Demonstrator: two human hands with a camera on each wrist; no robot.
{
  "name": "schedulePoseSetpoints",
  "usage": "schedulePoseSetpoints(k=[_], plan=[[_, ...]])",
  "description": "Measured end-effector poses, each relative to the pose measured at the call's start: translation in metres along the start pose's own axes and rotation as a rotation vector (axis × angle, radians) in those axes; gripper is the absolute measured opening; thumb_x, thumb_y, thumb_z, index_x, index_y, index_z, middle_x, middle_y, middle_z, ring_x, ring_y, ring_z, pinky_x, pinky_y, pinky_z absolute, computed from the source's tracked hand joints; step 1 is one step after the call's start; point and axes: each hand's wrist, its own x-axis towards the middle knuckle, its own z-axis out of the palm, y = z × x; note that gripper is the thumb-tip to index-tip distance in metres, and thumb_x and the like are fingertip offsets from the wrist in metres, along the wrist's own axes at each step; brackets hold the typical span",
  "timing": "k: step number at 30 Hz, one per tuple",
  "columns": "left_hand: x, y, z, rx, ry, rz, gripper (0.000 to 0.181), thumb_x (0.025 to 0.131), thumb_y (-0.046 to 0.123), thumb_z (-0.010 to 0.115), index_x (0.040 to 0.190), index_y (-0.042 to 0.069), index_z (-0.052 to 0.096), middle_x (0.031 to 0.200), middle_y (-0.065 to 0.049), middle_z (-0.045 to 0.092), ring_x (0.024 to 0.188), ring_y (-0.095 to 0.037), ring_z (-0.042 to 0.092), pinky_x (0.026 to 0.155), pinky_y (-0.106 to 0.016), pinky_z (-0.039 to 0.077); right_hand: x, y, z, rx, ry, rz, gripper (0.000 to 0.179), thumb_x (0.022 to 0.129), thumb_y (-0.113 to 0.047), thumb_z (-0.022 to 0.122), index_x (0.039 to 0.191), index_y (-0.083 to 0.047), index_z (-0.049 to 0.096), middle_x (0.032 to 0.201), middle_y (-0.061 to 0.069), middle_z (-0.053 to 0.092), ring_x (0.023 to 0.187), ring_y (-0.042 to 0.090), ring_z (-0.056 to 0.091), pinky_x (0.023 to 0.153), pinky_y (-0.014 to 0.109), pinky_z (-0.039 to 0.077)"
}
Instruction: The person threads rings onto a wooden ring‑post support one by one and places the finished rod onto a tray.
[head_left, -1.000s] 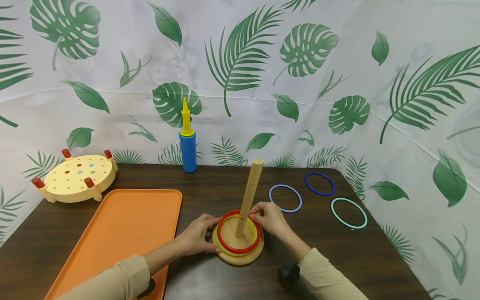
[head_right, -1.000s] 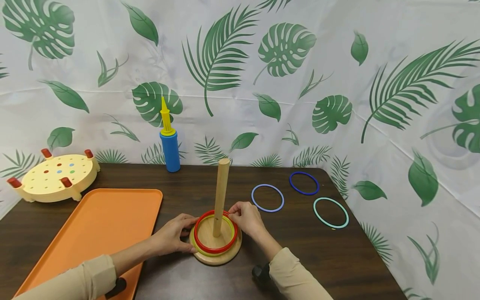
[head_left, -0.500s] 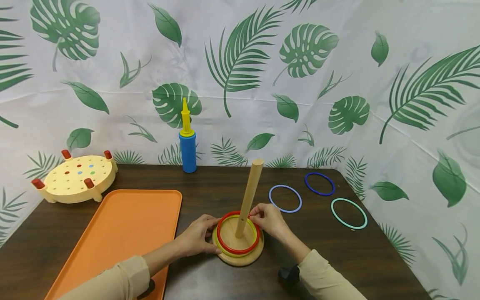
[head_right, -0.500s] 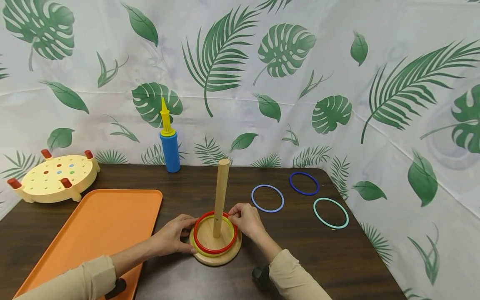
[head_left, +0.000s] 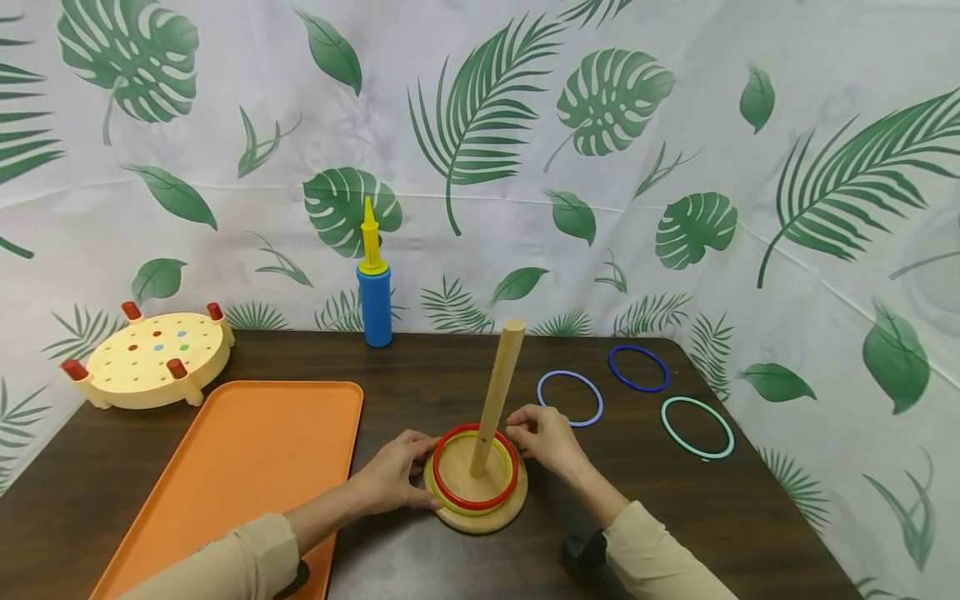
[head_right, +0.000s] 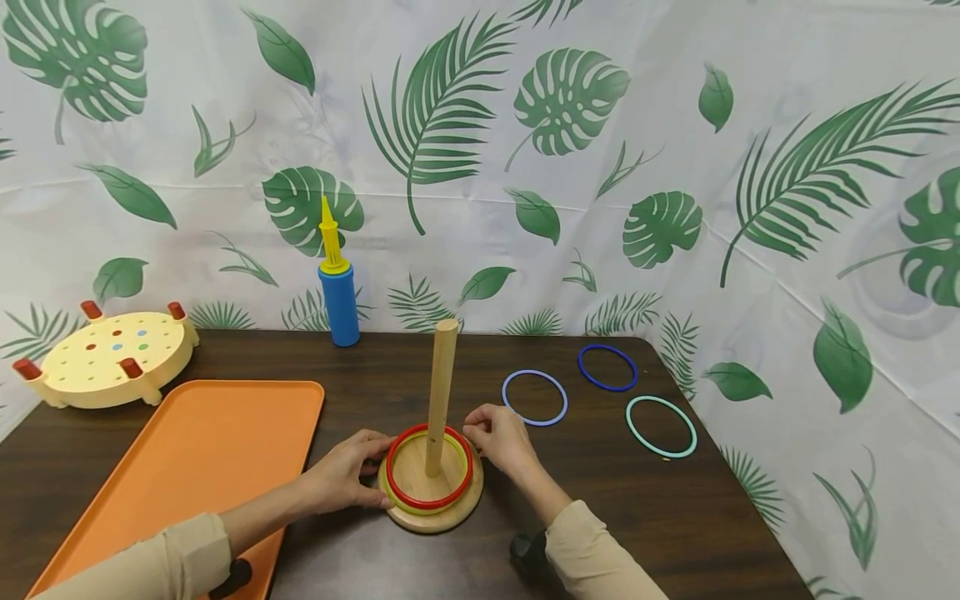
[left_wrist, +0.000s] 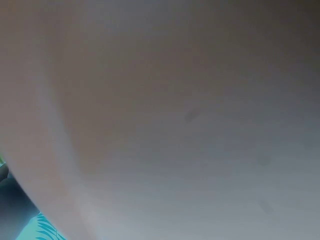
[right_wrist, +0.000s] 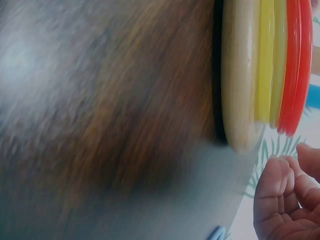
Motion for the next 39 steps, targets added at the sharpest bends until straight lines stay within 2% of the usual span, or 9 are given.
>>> schedulePoseSetpoints(k=[8, 15, 17, 22, 24, 28, 35, 37, 39], plan=[[-0.001, 0.001, -0.001, 0.015, -0.001, 0.005, 0.079, 0.069, 0.018, 0.085, 0.132, -0.010, 0.047, 0.122, -0.018, 0.047, 0.106, -0.026, 0.053, 0.087, -0.033, 0.055, 0.000, 0.012, -0.018, -0.029, 0.089, 0.026, 0.006, 0.083, -0.001, 0.068, 0.088, 0.000, 0.068, 0.069, 0.005, 0.062, 0.056, 0.013, 0.058, 0.051, 0.024, 0.057], [-0.001, -0.002, 0.000, 0.010, 0.010, 0.021, 0.079, 0.069, 0.019, 0.085, 0.131, -0.012, 0.047, 0.121, -0.018, 0.048, 0.106, -0.027, 0.053, 0.087, -0.032, 0.055, -0.003, 0.028, -0.048, -0.030, 0.185, 0.069, 0.013, 0.086, -0.003, 0.066, 0.095, 0.005, 0.067, 0.079, 0.018, 0.067, 0.061, 0.016, 0.062, 0.053, 0.023, 0.057], [-0.002, -0.002, 0.000, 0.021, 0.015, 0.050, 0.079, 0.069, 0.021, 0.085, 0.130, -0.013, 0.047, 0.119, -0.018, 0.048, 0.104, -0.027, 0.053, 0.085, -0.031, 0.056, -0.003, 0.033, -0.058, -0.032, 0.215, 0.081, 0.014, 0.086, -0.004, 0.066, 0.097, 0.006, 0.067, 0.083, 0.021, 0.067, 0.062, 0.017, 0.064, 0.053, 0.022, 0.057], [-0.002, -0.001, -0.001, 0.019, 0.012, 0.051, 0.080, 0.070, 0.023, 0.085, 0.130, -0.013, 0.047, 0.120, -0.020, 0.048, 0.105, -0.029, 0.053, 0.086, -0.032, 0.056, -0.008, 0.047, -0.084, -0.019, 0.293, 0.118, 0.019, 0.088, -0.003, 0.063, 0.102, 0.010, 0.065, 0.087, 0.024, 0.066, 0.061, 0.010, 0.061, 0.054, 0.019, 0.057], [-0.002, -0.001, -0.001, 0.002, 0.008, 0.028, 0.079, 0.069, 0.020, 0.085, 0.131, -0.012, 0.047, 0.121, -0.020, 0.047, 0.107, -0.030, 0.053, 0.087, -0.033, 0.055, -0.011, 0.055, -0.096, -0.027, 0.328, 0.138, 0.021, 0.088, -0.004, 0.063, 0.103, 0.011, 0.064, 0.085, 0.021, 0.066, 0.059, 0.005, 0.059, 0.054, 0.018, 0.056], [-0.002, -0.001, -0.001, 0.017, 0.008, 0.042, 0.079, 0.070, 0.020, 0.084, 0.130, -0.014, 0.046, 0.120, -0.019, 0.048, 0.105, -0.029, 0.053, 0.086, -0.032, 0.055, -0.019, 0.072, -0.120, -0.053, 0.403, 0.181, 0.024, 0.089, -0.006, 0.062, 0.106, 0.012, 0.062, 0.076, 0.010, 0.066, 0.056, -0.001, 0.057, 0.054, 0.016, 0.055], [-0.001, 0.000, -0.001, 0.017, -0.002, 0.019, 0.079, 0.070, 0.019, 0.084, 0.132, -0.012, 0.046, 0.122, -0.020, 0.047, 0.107, -0.029, 0.053, 0.087, -0.033, 0.055, -0.039, 0.097, -0.158, 0.031, 0.528, 0.276, 0.032, 0.089, -0.002, 0.059, 0.114, 0.018, 0.055, 0.066, -0.008, 0.060, 0.052, -0.003, 0.057, 0.054, 0.017, 0.056], [-0.001, 0.000, -0.001, 0.018, -0.002, 0.013, 0.080, 0.069, 0.018, 0.085, 0.132, -0.012, 0.046, 0.123, -0.020, 0.047, 0.107, -0.029, 0.052, 0.087, -0.033, 0.055, -0.045, 0.104, -0.167, 0.032, 0.554, 0.310, 0.034, 0.089, -0.002, 0.058, 0.116, 0.018, 0.053, 0.063, -0.013, 0.055, 0.049, -0.006, 0.055, 0.052, 0.015, 0.055], [-0.001, 0.001, -0.002, 0.019, -0.002, 0.011, 0.080, 0.069, 0.018, 0.085, 0.132, -0.012, 0.046, 0.123, -0.020, 0.047, 0.108, -0.029, 0.052, 0.087, -0.032, 0.055, -0.049, 0.112, -0.175, 0.018, 0.571, 0.326, 0.036, 0.089, -0.001, 0.057, 0.117, 0.020, 0.050, 0.064, -0.013, 0.052, 0.048, -0.007, 0.053, 0.050, 0.013, 0.053]])
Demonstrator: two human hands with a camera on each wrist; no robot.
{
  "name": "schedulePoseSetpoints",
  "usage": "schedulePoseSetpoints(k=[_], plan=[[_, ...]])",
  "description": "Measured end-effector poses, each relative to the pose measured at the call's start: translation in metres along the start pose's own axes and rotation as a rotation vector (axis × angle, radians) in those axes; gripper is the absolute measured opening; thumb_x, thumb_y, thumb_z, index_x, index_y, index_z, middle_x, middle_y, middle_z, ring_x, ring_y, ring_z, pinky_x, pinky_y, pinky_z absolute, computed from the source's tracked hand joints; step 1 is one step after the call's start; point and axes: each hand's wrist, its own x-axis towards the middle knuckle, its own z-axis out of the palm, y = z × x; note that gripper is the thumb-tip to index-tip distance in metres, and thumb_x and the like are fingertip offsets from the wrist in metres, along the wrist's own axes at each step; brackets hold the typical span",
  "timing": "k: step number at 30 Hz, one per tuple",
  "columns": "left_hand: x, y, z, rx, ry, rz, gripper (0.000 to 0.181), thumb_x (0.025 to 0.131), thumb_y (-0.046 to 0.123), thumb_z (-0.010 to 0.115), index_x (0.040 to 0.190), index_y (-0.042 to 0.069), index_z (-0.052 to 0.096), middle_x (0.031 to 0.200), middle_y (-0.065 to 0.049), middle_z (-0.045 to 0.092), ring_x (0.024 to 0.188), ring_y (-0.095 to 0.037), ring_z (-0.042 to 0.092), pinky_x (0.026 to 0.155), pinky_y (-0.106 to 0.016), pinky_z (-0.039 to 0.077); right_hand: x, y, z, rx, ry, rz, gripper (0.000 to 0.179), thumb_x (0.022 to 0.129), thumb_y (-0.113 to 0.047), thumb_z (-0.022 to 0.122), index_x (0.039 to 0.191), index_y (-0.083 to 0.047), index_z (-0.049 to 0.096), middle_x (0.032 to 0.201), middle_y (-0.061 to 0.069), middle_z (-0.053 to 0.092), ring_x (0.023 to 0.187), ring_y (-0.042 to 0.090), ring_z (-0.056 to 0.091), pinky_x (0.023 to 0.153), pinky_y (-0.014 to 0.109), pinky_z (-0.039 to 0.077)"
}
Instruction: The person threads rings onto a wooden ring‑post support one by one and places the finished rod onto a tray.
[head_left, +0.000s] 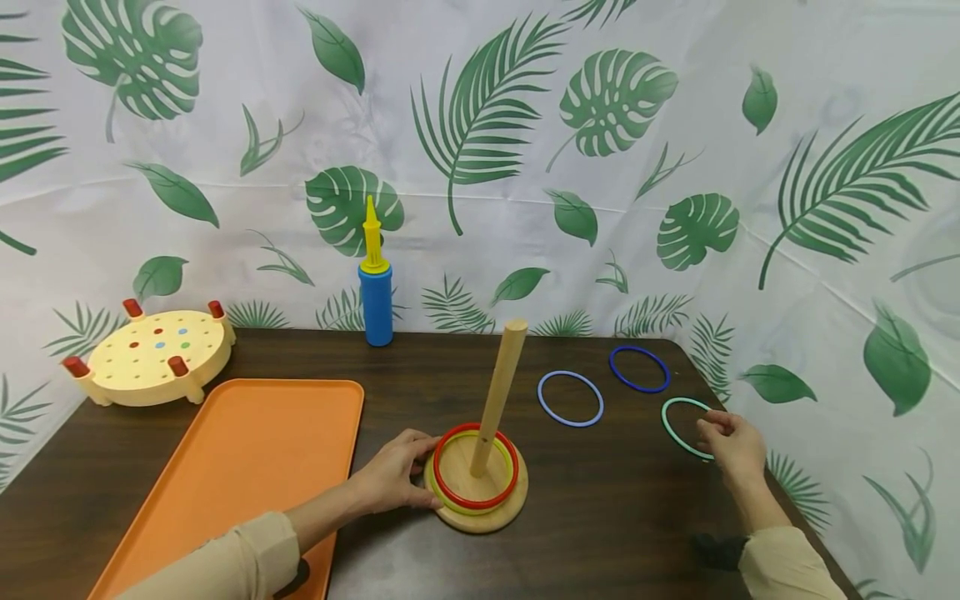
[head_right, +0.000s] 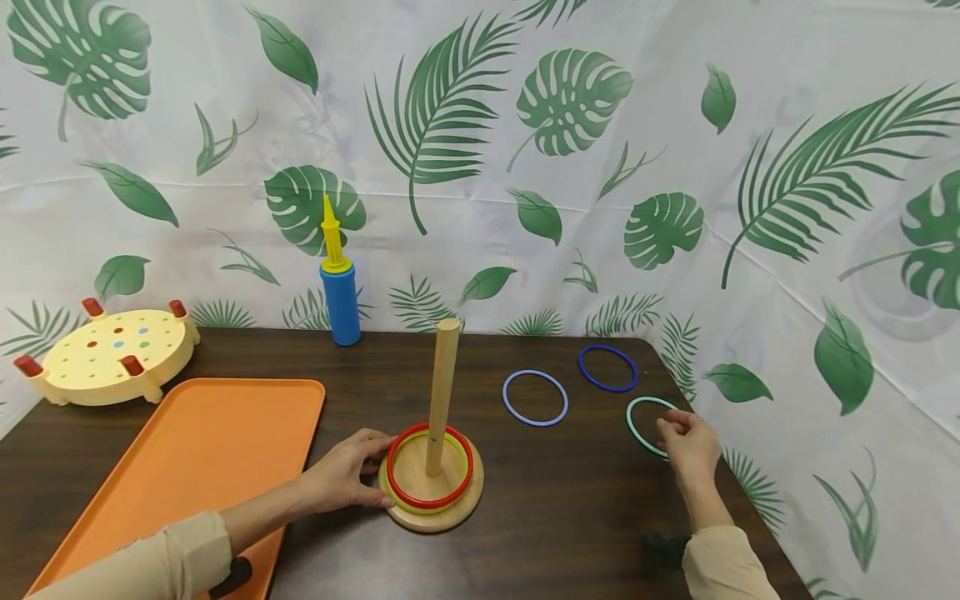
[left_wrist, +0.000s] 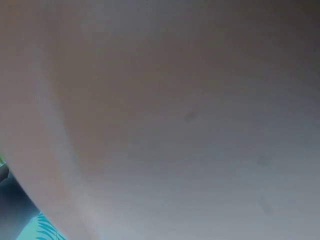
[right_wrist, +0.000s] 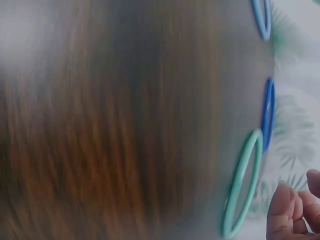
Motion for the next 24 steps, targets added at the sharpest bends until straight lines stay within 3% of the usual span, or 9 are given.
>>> schedulePoseSetpoints(k=[5, 13, 15, 20, 22, 24], plan=[[0.000, 0.001, -0.001, -0.002, 0.001, 0.005, 0.080, 0.069, 0.017, 0.085, 0.132, -0.012, 0.045, 0.123, -0.020, 0.047, 0.109, -0.030, 0.051, 0.088, -0.032, 0.055, 0.009, 0.017, -0.012, -0.040, 0.053, 0.034, 0.038, 0.088, 0.002, 0.055, 0.118, 0.022, 0.047, 0.067, -0.006, 0.050, 0.047, -0.008, 0.050, 0.047, 0.009, 0.049], [0.000, 0.002, -0.001, -0.025, -0.003, -0.007, 0.080, 0.069, 0.015, 0.085, 0.133, -0.012, 0.045, 0.124, -0.020, 0.046, 0.111, -0.033, 0.051, 0.089, -0.034, 0.054, 0.013, 0.028, -0.019, -0.183, 0.144, 0.061, 0.033, 0.084, -0.003, 0.060, 0.110, 0.017, 0.057, 0.063, -0.009, 0.050, 0.052, -0.008, 0.036, 0.047, 0.009, 0.034], [0.000, 0.002, -0.001, -0.021, -0.003, -0.006, 0.080, 0.069, 0.016, 0.085, 0.132, -0.012, 0.045, 0.123, -0.019, 0.046, 0.111, -0.032, 0.051, 0.089, -0.033, 0.054, 0.014, 0.029, -0.020, -0.204, 0.151, 0.065, 0.034, 0.083, -0.003, 0.061, 0.109, 0.017, 0.057, 0.064, -0.004, 0.052, 0.055, -0.006, 0.036, 0.049, 0.010, 0.032], [0.000, 0.000, -0.001, -0.003, 0.000, 0.007, 0.080, 0.068, 0.018, 0.085, 0.131, -0.012, 0.046, 0.122, -0.020, 0.047, 0.109, -0.031, 0.052, 0.087, -0.032, 0.055, 0.016, 0.032, -0.021, -0.229, 0.138, 0.087, 0.036, 0.083, -0.003, 0.060, 0.111, 0.019, 0.055, 0.086, 0.029, 0.057, 0.065, 0.008, 0.043, 0.058, 0.017, 0.035], [0.000, 0.000, -0.001, 0.000, 0.000, 0.009, 0.080, 0.069, 0.018, 0.085, 0.131, -0.012, 0.046, 0.123, -0.020, 0.047, 0.109, -0.031, 0.052, 0.087, -0.032, 0.055, 0.017, 0.032, -0.021, -0.236, 0.127, 0.095, 0.036, 0.084, -0.003, 0.060, 0.111, 0.019, 0.054, 0.095, 0.033, 0.056, 0.067, 0.011, 0.045, 0.062, 0.021, 0.036], [0.000, 0.000, -0.001, 0.001, 0.001, 0.010, 0.080, 0.069, 0.018, 0.085, 0.131, -0.012, 0.046, 0.122, -0.020, 0.047, 0.109, -0.031, 0.052, 0.086, -0.031, 0.056, 0.019, 0.033, -0.021, -0.244, 0.118, 0.100, 0.036, 0.083, -0.003, 0.060, 0.112, 0.018, 0.054, 0.093, 0.032, 0.057, 0.068, 0.014, 0.047, 0.066, 0.027, 0.039]])
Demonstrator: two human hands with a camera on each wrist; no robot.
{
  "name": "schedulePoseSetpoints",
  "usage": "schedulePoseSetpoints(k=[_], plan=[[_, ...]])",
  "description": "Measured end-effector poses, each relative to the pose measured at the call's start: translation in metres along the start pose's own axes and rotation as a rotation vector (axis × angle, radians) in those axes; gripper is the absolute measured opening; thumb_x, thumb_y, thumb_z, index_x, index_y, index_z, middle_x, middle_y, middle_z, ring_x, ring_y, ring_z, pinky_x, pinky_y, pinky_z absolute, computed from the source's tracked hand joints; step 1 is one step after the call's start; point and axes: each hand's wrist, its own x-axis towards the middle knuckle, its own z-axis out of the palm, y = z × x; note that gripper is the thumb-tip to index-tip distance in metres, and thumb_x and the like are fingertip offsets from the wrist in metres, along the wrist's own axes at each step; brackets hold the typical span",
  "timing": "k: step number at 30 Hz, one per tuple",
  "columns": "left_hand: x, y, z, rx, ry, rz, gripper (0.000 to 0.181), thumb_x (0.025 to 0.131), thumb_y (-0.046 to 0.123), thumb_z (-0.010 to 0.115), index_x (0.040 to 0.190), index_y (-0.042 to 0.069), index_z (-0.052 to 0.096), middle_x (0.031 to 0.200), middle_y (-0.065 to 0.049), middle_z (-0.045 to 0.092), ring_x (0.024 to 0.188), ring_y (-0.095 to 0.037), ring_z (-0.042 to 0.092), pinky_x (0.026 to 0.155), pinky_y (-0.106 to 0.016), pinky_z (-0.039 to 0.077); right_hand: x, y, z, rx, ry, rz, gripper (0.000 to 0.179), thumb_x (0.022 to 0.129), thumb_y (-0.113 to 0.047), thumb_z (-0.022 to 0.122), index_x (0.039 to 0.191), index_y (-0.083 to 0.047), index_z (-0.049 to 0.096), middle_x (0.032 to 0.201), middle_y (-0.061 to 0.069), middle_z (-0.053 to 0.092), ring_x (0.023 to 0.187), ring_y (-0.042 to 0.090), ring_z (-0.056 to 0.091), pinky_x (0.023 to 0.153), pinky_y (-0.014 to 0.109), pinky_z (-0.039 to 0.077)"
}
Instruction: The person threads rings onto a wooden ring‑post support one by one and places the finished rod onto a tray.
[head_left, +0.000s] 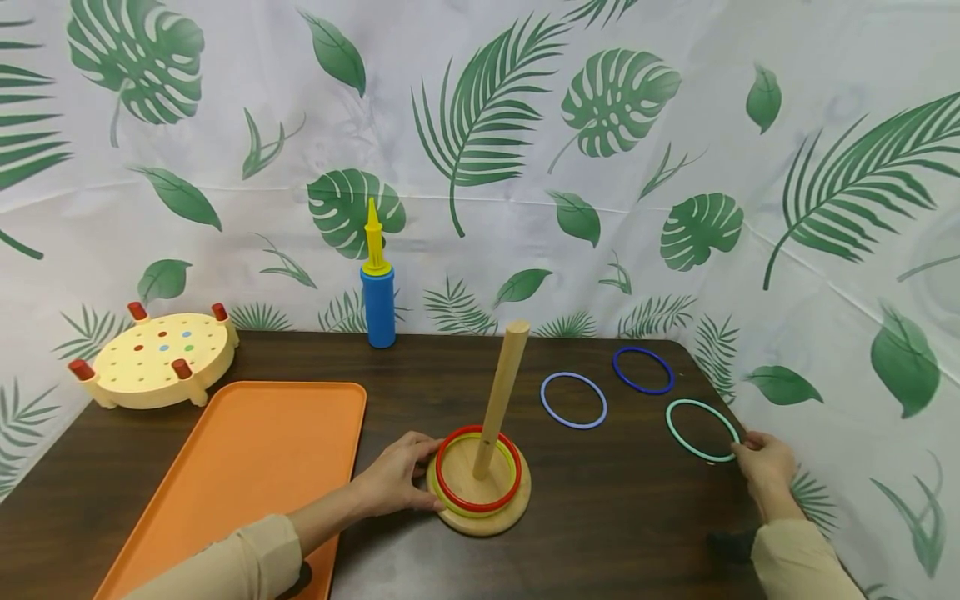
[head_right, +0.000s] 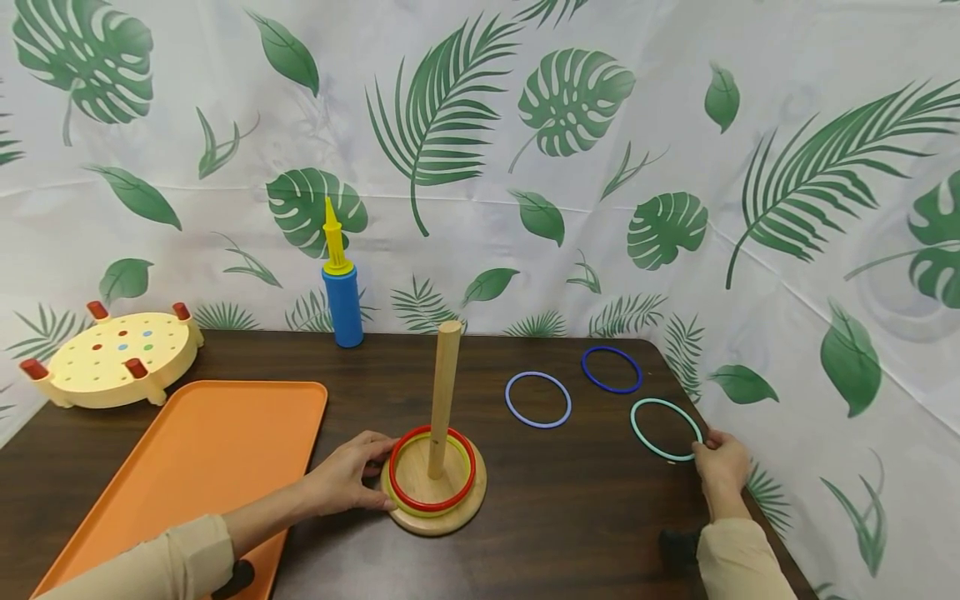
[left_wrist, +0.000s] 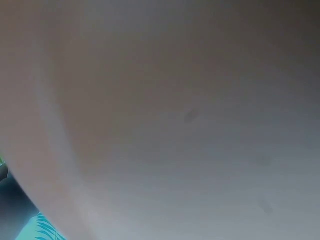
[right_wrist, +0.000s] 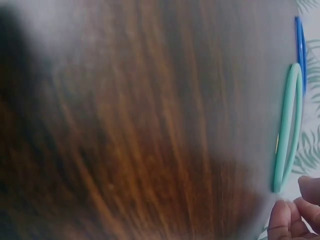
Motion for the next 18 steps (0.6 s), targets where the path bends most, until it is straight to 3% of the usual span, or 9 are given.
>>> schedulePoseSetpoints(k=[3, 7, 18], plan=[[0.0001, -0.0004, 0.0002, 0.002, 0.002, 0.003, 0.080, 0.068, 0.018, 0.085, 0.131, -0.012, 0.046, 0.122, -0.020, 0.047, 0.109, -0.031, 0.052, 0.086, -0.030, 0.056, 0.0019, 0.0017, 0.0006, -0.009, -0.013, 0.004, 0.037, 0.083, -0.002, 0.059, 0.113, 0.019, 0.053, 0.095, 0.033, 0.057, 0.077, 0.027, 0.051, 0.079, 0.040, 0.043], [0.0001, -0.0007, 0.0009, -0.004, 0.003, -0.004, 0.079, 0.068, 0.018, 0.085, 0.131, -0.012, 0.047, 0.123, -0.019, 0.047, 0.109, -0.031, 0.052, 0.087, -0.030, 0.055, 0.0030, 0.0049, 0.0024, -0.028, -0.026, -0.012, 0.039, 0.083, 0.000, 0.058, 0.115, 0.021, 0.050, 0.102, 0.036, 0.057, 0.096, 0.047, 0.048, 0.093, 0.053, 0.038], [-0.0002, -0.0017, 0.0016, 0.000, -0.006, -0.008, 0.078, 0.069, 0.018, 0.085, 0.131, -0.011, 0.047, 0.122, -0.019, 0.047, 0.109, -0.028, 0.052, 0.087, -0.031, 0.055, 0.0072, 0.0069, 0.0058, -0.139, -0.019, -0.101, 0.038, 0.079, -0.001, 0.059, 0.109, 0.022, 0.051, 0.098, 0.036, 0.058, 0.094, 0.051, 0.051, 0.089, 0.056, 0.038]])
